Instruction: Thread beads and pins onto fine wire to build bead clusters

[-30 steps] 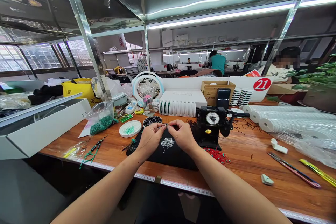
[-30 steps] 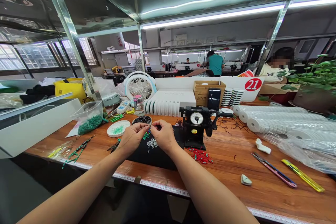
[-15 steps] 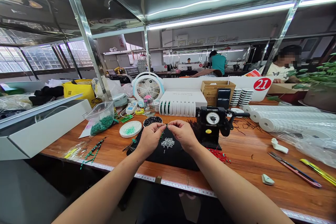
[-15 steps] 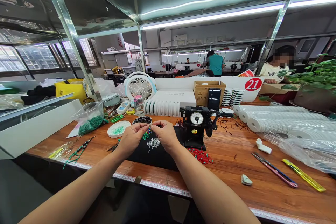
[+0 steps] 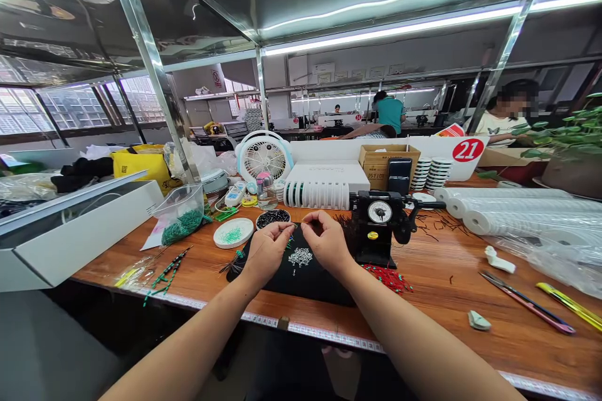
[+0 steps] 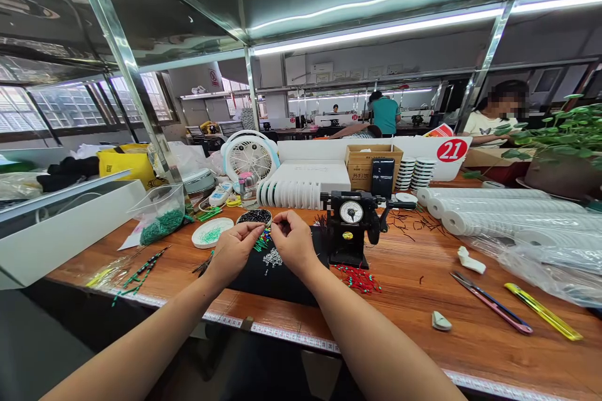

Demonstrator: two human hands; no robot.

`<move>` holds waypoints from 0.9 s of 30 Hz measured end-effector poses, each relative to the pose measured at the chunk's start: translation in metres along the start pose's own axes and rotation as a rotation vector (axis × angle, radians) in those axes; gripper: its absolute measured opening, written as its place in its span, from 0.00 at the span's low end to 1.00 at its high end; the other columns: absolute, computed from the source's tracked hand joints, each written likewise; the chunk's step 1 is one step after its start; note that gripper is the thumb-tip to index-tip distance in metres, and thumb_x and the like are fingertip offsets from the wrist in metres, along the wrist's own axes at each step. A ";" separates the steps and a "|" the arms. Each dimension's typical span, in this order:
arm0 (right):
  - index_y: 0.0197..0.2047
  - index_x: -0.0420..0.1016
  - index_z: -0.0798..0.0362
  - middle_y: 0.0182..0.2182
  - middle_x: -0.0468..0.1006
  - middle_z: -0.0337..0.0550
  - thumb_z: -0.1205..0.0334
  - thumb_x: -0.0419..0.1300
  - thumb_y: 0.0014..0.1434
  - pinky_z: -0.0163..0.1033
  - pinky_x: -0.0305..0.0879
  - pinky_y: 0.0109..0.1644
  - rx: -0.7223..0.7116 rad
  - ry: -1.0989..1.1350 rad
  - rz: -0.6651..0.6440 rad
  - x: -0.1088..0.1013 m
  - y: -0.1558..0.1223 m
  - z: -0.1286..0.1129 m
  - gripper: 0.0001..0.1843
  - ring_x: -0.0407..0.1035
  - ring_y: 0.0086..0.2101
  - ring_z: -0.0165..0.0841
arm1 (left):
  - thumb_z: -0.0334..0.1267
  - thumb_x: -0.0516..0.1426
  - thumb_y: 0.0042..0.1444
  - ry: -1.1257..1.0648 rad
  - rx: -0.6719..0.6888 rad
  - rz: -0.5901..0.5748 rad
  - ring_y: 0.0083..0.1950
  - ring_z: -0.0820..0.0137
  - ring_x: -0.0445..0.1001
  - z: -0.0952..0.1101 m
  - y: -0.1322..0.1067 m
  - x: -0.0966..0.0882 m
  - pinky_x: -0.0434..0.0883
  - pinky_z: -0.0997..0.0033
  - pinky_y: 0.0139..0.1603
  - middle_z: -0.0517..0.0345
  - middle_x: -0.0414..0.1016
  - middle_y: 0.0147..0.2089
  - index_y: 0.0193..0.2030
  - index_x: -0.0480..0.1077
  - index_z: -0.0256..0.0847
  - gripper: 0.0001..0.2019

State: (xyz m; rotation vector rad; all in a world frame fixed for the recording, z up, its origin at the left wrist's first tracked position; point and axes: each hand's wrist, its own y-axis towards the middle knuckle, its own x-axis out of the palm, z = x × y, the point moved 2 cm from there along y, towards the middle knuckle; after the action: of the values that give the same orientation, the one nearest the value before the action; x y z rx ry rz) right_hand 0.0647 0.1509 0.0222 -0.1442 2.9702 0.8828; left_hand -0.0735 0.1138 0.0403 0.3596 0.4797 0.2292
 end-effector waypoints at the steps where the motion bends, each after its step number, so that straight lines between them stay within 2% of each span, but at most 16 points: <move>1: 0.32 0.71 0.54 0.26 0.71 0.39 0.62 0.57 0.52 0.35 0.59 0.31 -0.053 -0.033 -0.003 0.000 -0.001 -0.001 0.05 0.63 0.26 0.31 | 0.43 0.54 0.53 0.003 0.008 0.004 0.42 0.65 0.74 0.001 0.000 0.000 0.67 0.68 0.44 0.54 0.79 0.39 0.39 0.74 0.38 0.14; 3: 0.32 0.71 0.53 0.28 0.71 0.40 0.63 0.56 0.54 0.35 0.59 0.33 -0.168 -0.121 -0.012 0.001 -0.004 -0.003 0.04 0.64 0.28 0.31 | 0.43 0.54 0.54 0.009 0.019 0.015 0.41 0.65 0.74 0.002 -0.001 0.000 0.67 0.68 0.43 0.54 0.79 0.38 0.39 0.74 0.38 0.13; 5: 0.32 0.71 0.53 0.29 0.71 0.41 0.64 0.55 0.55 0.36 0.60 0.34 -0.225 -0.184 -0.012 0.001 -0.005 -0.003 0.04 0.65 0.30 0.32 | 0.42 0.54 0.53 0.013 0.025 0.027 0.41 0.65 0.74 0.002 -0.001 0.001 0.67 0.68 0.43 0.54 0.79 0.38 0.38 0.74 0.38 0.12; 10: 0.31 0.72 0.54 0.29 0.74 0.42 0.65 0.56 0.55 0.36 0.62 0.36 -0.140 -0.169 0.001 0.003 -0.003 0.004 0.05 0.68 0.31 0.33 | 0.42 0.54 0.54 0.017 0.042 0.042 0.41 0.66 0.74 0.000 -0.001 0.003 0.68 0.68 0.44 0.55 0.79 0.38 0.38 0.74 0.38 0.12; 16: 0.31 0.73 0.55 0.27 0.76 0.42 0.64 0.56 0.55 0.35 0.64 0.33 -0.090 -0.176 0.009 0.003 -0.001 0.004 0.06 0.69 0.28 0.33 | 0.42 0.54 0.54 0.028 0.066 0.041 0.41 0.66 0.74 -0.001 -0.002 0.004 0.67 0.68 0.44 0.56 0.78 0.38 0.38 0.74 0.40 0.11; 27: 0.31 0.68 0.54 0.30 0.70 0.44 0.68 0.52 0.56 0.39 0.60 0.38 -0.230 -0.374 -0.024 0.003 -0.006 -0.003 0.05 0.65 0.33 0.36 | 0.41 0.53 0.54 0.053 0.069 0.034 0.41 0.66 0.74 0.000 -0.002 0.006 0.67 0.68 0.45 0.56 0.79 0.39 0.37 0.75 0.41 0.11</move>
State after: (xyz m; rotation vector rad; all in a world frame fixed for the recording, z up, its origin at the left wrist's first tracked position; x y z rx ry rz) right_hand 0.0624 0.1445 0.0210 -0.0168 2.5156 1.1077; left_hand -0.0684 0.1138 0.0371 0.4300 0.5355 0.2558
